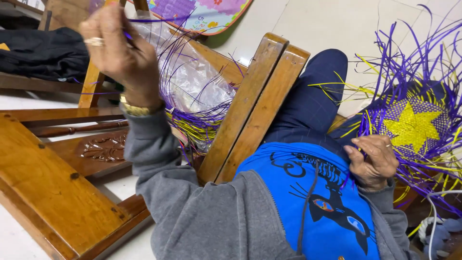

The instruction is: Weaving colored plastic strands into a circular pattern to create a basket or decorative mat.

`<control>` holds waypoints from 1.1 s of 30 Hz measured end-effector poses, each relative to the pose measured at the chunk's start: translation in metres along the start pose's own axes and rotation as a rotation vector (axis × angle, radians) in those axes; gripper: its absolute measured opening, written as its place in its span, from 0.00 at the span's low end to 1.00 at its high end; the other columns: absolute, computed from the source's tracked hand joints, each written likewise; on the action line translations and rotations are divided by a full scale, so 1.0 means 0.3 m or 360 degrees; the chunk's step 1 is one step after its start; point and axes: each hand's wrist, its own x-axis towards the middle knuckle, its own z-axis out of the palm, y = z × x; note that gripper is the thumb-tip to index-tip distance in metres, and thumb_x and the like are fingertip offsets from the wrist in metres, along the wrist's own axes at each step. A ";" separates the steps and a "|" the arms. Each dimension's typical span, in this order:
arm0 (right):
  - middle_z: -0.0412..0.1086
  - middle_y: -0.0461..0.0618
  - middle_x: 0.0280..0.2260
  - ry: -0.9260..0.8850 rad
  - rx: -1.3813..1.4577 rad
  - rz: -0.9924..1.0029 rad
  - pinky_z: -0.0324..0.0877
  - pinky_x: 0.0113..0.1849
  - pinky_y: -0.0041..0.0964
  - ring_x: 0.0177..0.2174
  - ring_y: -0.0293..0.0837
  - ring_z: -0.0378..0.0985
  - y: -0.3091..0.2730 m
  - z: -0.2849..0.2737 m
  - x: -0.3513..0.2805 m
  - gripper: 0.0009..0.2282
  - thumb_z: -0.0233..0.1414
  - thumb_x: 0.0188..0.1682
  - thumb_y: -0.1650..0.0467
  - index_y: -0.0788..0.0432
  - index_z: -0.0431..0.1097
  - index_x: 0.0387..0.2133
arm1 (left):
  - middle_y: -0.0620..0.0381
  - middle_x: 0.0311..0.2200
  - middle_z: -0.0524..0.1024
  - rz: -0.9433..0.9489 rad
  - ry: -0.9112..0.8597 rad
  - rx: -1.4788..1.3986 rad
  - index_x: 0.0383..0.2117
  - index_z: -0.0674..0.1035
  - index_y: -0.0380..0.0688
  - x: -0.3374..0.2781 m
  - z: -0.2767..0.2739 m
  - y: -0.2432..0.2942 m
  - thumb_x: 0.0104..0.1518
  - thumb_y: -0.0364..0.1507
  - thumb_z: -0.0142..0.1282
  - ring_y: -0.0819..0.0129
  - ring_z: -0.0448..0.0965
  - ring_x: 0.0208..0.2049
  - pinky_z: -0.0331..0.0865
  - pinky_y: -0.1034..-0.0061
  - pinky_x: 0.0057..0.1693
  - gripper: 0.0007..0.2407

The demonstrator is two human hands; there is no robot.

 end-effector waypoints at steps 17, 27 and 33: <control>0.70 0.61 0.26 -0.0042 -0.0051 0.0122 0.66 0.35 0.46 0.27 0.56 0.73 0.025 -0.018 0.012 0.04 0.58 0.48 0.79 0.71 0.70 0.28 | 0.61 0.24 0.78 0.0535 -0.0456 0.0583 0.28 0.78 0.47 -0.330 0.182 -0.134 0.60 0.25 0.49 0.77 0.68 0.22 0.59 0.83 0.28 0.05; 0.71 0.64 0.27 -0.0208 0.0012 0.0163 0.65 0.37 0.49 0.29 0.58 0.73 0.020 0.007 0.016 0.05 0.59 0.50 0.82 0.73 0.71 0.26 | 0.49 0.36 0.79 -0.0636 -0.2359 -0.0261 0.38 0.81 0.43 -1.122 0.147 -0.151 0.30 0.37 0.76 0.50 0.78 0.36 0.72 0.57 0.38 0.25; 0.70 0.65 0.27 -0.0251 0.0051 0.0192 0.65 0.38 0.48 0.29 0.59 0.73 0.019 0.020 0.012 0.05 0.59 0.51 0.84 0.74 0.71 0.27 | 0.46 0.24 0.79 -0.0951 -0.2847 0.0000 0.18 0.83 0.48 -0.980 0.094 -0.267 0.41 0.20 0.47 0.47 0.79 0.32 0.73 0.60 0.37 0.10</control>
